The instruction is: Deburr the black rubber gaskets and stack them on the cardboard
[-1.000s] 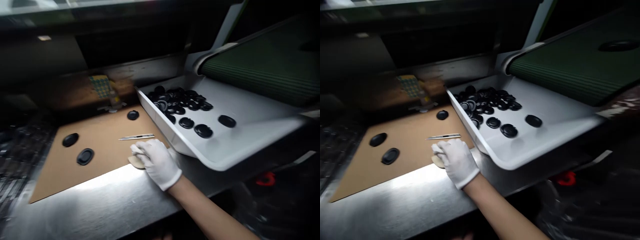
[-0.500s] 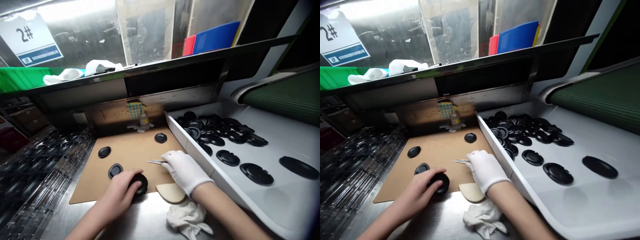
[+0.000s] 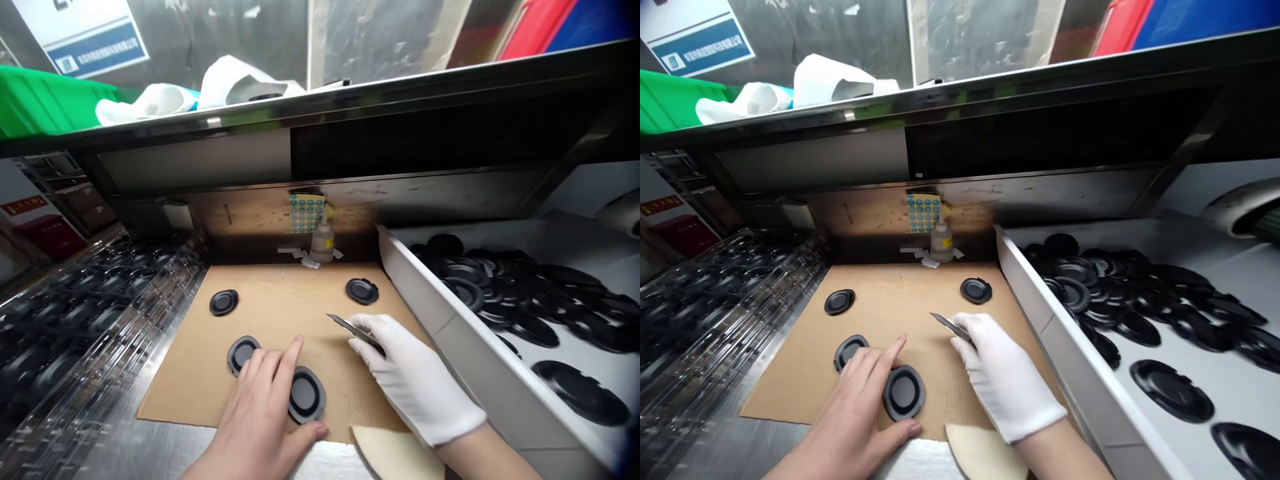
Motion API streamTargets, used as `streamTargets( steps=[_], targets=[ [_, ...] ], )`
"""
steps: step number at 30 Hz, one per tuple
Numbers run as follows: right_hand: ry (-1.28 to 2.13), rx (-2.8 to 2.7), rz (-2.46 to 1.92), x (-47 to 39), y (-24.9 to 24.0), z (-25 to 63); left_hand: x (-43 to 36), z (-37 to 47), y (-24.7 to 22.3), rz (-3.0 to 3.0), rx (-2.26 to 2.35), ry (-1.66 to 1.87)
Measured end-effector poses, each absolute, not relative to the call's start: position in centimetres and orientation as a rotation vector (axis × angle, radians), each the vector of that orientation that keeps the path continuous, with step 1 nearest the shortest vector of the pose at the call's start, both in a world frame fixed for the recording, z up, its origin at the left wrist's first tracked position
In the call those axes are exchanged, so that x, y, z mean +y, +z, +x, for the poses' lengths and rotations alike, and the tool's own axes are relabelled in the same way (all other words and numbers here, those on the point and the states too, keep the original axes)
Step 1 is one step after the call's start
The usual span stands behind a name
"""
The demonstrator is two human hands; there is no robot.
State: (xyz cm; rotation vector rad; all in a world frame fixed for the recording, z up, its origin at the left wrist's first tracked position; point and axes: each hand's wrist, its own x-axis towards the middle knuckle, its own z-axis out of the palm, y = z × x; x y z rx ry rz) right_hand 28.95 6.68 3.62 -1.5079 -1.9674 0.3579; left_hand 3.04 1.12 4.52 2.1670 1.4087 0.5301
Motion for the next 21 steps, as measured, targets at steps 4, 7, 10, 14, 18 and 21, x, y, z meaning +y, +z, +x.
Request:
streamTargets(
  steps=[4,7,10,14,18,21],
  targets=[
    [0.313,-1.995,-1.327,5.9,3.0,29.8,1.3,2.1,3.6,2.218,1.143,0.524],
    [0.198,-2.145,-1.157,5.1,3.1,30.2,1.1,1.6,2.3,2.24,1.251,0.564],
    [0.204,-2.319,-1.064,4.4,3.7,29.4,1.1,1.5,1.6,2.234,1.379,0.573],
    [0.417,-2.442,-1.108,3.8,3.6,27.5,1.5,1.7,1.8,2.282,1.37,0.522],
    [0.475,-2.369,-1.133,3.6,1.5,27.7,1.8,1.5,2.0,2.276,1.359,0.544],
    [0.393,-2.256,-1.195,3.7,0.0,29.0,1.7,1.3,2.0,2.29,1.339,0.552]
  ],
)
